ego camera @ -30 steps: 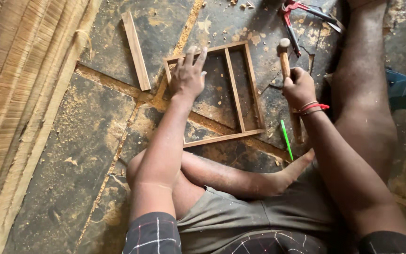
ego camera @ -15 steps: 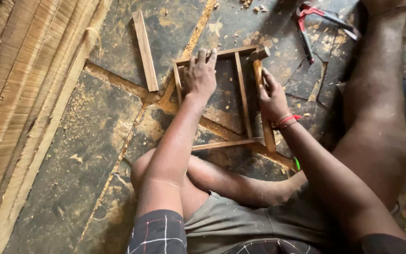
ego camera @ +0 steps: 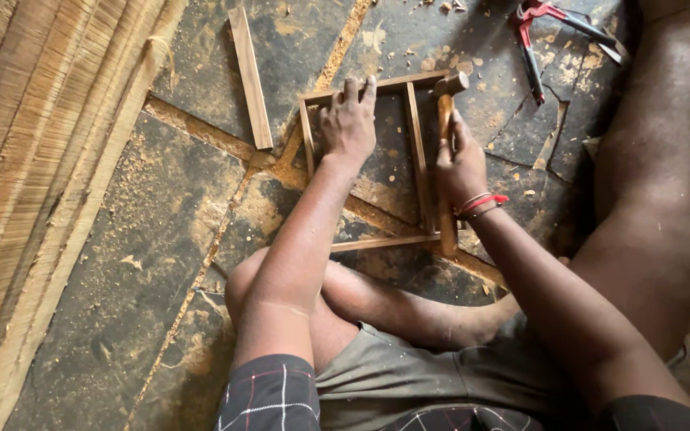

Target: The person assembles a small wooden frame by measuring wood pieces with a tape measure, applying glue, and securing components using a hammer and small nails while sitting on the floor.

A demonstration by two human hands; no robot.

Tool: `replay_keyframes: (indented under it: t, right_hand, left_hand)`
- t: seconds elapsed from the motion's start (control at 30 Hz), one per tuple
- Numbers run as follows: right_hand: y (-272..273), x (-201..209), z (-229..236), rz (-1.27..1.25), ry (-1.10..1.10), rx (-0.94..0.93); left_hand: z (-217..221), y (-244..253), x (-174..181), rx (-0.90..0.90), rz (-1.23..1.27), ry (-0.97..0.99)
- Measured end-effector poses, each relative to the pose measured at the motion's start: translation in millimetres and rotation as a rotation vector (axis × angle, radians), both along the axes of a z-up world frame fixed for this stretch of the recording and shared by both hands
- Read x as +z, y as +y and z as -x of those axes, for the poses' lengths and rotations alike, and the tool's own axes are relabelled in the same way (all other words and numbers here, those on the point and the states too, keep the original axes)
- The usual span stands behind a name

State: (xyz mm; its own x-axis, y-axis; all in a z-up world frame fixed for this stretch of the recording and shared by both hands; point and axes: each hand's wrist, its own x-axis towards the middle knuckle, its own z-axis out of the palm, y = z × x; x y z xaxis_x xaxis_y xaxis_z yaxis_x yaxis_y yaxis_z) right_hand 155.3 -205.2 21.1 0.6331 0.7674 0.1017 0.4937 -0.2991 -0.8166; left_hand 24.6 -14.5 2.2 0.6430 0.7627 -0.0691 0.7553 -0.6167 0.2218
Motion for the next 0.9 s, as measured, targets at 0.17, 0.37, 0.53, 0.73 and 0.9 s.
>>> replay_keyframes:
  t: [0.17,0.37,0.53,0.73,0.9]
  right_hand:
    - [-18,11,-12,-0.029,0.045,0.073]
    - [-23,26,-11,-0.069,0.090,0.154]
    - [-19,45,-13,-0.052,0.090,0.161]
    - [-26,60,-13,0.034,0.303,0.172]
    - [-28,67,-15,-0.091,-0.309,0.252]
  left_hand:
    - [0,-5,10,-0.004,-0.054,-0.039]
    - [-8,-17,21,0.019,0.033,-0.280]
    - [-31,-46,21,0.106,0.504,-0.085]
    - [-34,-52,16,0.102,0.450,-0.079]
    - [-43,-50,19,0.036,0.466,0.034]
